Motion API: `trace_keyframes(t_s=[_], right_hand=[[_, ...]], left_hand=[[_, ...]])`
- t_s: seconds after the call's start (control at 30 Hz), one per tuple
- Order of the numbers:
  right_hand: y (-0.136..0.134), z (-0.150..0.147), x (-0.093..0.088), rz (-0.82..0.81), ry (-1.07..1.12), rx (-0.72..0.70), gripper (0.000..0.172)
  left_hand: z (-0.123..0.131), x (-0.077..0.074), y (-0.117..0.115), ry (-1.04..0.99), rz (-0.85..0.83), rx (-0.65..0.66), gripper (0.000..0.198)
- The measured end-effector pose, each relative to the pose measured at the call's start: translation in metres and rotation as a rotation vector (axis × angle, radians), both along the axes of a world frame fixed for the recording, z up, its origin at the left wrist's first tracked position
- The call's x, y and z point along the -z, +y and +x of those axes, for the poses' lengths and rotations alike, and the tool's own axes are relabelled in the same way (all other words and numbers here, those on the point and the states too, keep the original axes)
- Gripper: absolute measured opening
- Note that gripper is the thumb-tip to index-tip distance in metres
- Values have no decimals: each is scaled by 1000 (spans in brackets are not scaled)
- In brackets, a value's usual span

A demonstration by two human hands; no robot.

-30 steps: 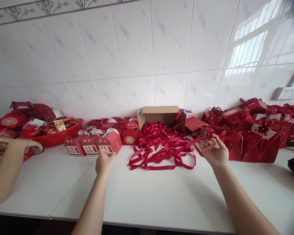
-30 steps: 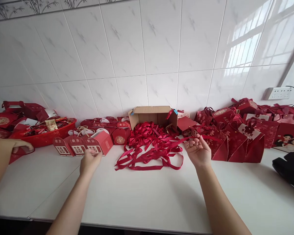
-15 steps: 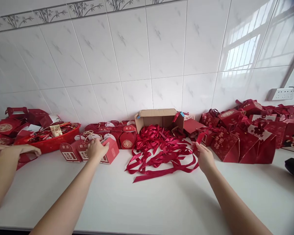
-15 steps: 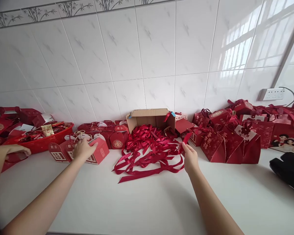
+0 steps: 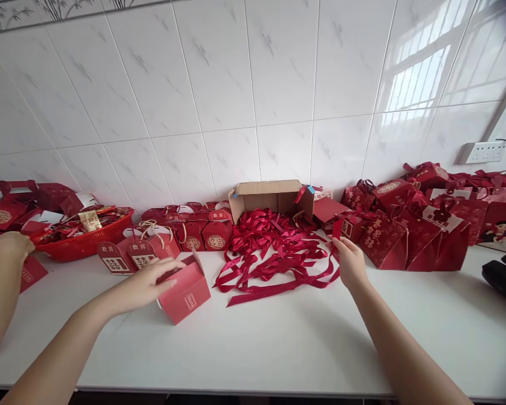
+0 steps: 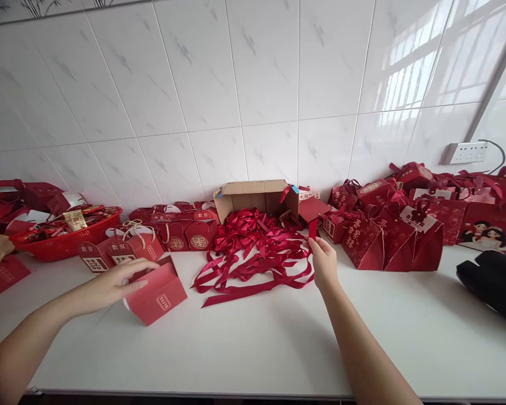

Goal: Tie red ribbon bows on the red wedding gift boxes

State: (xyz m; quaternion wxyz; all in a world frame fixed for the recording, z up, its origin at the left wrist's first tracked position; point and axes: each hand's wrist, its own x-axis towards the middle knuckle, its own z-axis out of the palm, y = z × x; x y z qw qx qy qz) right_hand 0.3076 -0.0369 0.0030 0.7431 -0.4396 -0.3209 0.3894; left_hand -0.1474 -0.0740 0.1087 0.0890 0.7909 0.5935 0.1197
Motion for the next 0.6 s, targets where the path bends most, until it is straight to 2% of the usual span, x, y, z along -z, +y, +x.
trace_keyframes(t_s=[0.1, 0.23, 0.37, 0.47, 0.6], right_hand=[[1, -1, 1, 28, -5, -22, 35], [-1, -7, -3, 51, -35, -95, 34], [-13, -18, -14, 62, -96, -277, 30], [-27, -29, -24, 46, -133, -438, 33], [-43, -45, -31, 1, -176, -689, 35]], left_hand=[[15, -5, -24, 7, -77, 116, 34], [60, -4, -36, -13, -91, 262, 30], [108, 10, -33, 33, 184, 336, 30], [134, 25, -29, 72, 360, 329, 34], [158, 41, -25, -15, 376, 253, 28]])
